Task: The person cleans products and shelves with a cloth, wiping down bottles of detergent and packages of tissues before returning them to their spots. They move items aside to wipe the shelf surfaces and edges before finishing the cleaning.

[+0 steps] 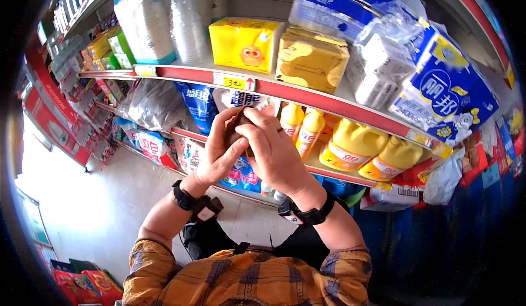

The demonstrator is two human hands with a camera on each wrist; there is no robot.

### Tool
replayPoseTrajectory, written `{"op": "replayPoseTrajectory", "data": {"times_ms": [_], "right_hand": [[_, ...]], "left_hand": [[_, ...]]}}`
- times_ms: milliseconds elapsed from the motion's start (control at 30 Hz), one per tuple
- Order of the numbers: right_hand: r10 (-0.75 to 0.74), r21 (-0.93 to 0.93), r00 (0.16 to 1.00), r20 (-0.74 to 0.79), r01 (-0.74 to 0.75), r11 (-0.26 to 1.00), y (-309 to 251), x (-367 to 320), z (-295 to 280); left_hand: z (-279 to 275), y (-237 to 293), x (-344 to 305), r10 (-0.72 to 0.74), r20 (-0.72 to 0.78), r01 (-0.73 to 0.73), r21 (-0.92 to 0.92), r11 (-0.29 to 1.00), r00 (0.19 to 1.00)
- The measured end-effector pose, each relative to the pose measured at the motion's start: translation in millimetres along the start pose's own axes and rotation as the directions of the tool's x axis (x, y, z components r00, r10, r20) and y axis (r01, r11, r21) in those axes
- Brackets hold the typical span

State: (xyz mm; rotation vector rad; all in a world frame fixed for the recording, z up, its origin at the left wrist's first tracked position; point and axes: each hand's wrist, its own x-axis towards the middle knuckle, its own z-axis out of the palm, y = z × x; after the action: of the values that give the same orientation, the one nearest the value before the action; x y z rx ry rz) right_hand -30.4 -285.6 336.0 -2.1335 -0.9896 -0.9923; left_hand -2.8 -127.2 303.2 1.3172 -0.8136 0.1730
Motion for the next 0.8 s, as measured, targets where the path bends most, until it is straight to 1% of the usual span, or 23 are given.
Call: {"op": "replayPoseTrajectory", "data": {"times_ms": [33, 67, 100, 133, 167, 200, 233, 267, 300, 333, 400, 467, 500, 533, 600, 667, 700, 800], "right_hand": [[0.003, 0.007, 0.998, 0.067, -0.003, 1.000, -2, 3, 1], [0.005, 0.011, 0.991, 0.132, -0.007, 1.000, -4, 6, -1], [-0.028, -0.011, 0.987, 0.159, 0.030, 0.999, -3, 10, -4], [-0.031, -0.051, 0.989, 0.146, 0.039, 0.998, -1, 13, -4], [-0.056, -0.177, 0.991, 0.120, 0.076, 0.981, 5, 18, -6], [-0.083, -0.302, 0.992, 0.094, 0.108, 0.947, 11, 22, -7], [-0.077, -0.445, 0.992, 0.098, 0.113, 0.888, 16, 28, -7], [-0.073, -0.523, 0.990, 0.122, 0.127, 0.843, 19, 36, -9], [-0.081, -0.596, 0.989, 0.126, 0.141, 0.791, 26, 39, -5], [-0.089, -0.663, 0.988, 0.130, 0.153, 0.733, 34, 40, 1], [-0.101, -0.677, 0.988, 0.118, 0.154, 0.720, 41, 40, 10], [-0.118, -0.687, 0.987, 0.108, 0.160, 0.709, 43, 43, 13], [-0.092, -0.655, 0.992, 0.091, 0.129, 0.745, 44, 43, 13], [-0.062, -0.620, 0.995, 0.075, 0.095, 0.779, 44, 43, 14], [-0.090, -0.617, 0.994, 0.059, 0.107, 0.780, 42, 44, 15], [-0.079, -0.616, 0.995, 0.062, 0.101, 0.781, 41, 44, 13], [-0.086, -0.613, 0.995, 0.056, 0.102, 0.784, 42, 44, 14], [-0.099, -0.616, 0.995, 0.023, 0.092, 0.782, 47, 44, 17]], "left_hand": [[-3, -1, -4, -0.034, -0.044, 0.030, -0.093, 0.995, 0.998], [-11, 0, -3, -0.019, -0.094, 0.020, 0.007, 1.000, 0.995], [-19, 2, -2, -0.038, -0.159, 0.047, 0.052, 0.998, 0.987], [-27, 5, -1, -0.054, -0.225, 0.076, 0.093, 0.993, 0.973], [-39, -1, 3, 0.058, -0.245, -0.006, 0.210, 0.978, 0.968], [-45, 3, 5, 0.086, -0.253, -0.003, 0.310, 0.951, 0.964], [-51, 2, 9, 0.149, -0.248, -0.039, 0.399, 0.916, 0.957], [-57, 2, 14, 0.211, -0.235, -0.074, 0.484, 0.872, 0.949], [-59, 6, 21, 0.345, -0.179, -0.162, 0.629, 0.760, 0.921], [-60, 11, 29, 0.464, -0.101, -0.238, 0.751, 0.616, 0.880], [-63, 12, 38, 0.486, -0.133, -0.218, 0.771, 0.599, 0.864], [-76, 8, 49, 0.566, -0.072, -0.188, 0.903, 0.387, 0.821], [-86, 3, 53, 0.549, -0.025, -0.199, 0.918, 0.344, 0.835], [-96, 0, 55, 0.525, 0.064, -0.237, 0.934, 0.268, 0.849], [-110, -2, 55, 0.491, 0.181, -0.312, 0.929, 0.198, 0.852], [-121, -2, 57, 0.470, 0.161, -0.274, 0.944, 0.184, 0.868], [-125, 4, 57, 0.496, 0.163, -0.247, 0.963, 0.108, 0.853], [-148, 3, 53, 0.509, 0.034, -0.121, 0.983, 0.138, 0.860]]}}
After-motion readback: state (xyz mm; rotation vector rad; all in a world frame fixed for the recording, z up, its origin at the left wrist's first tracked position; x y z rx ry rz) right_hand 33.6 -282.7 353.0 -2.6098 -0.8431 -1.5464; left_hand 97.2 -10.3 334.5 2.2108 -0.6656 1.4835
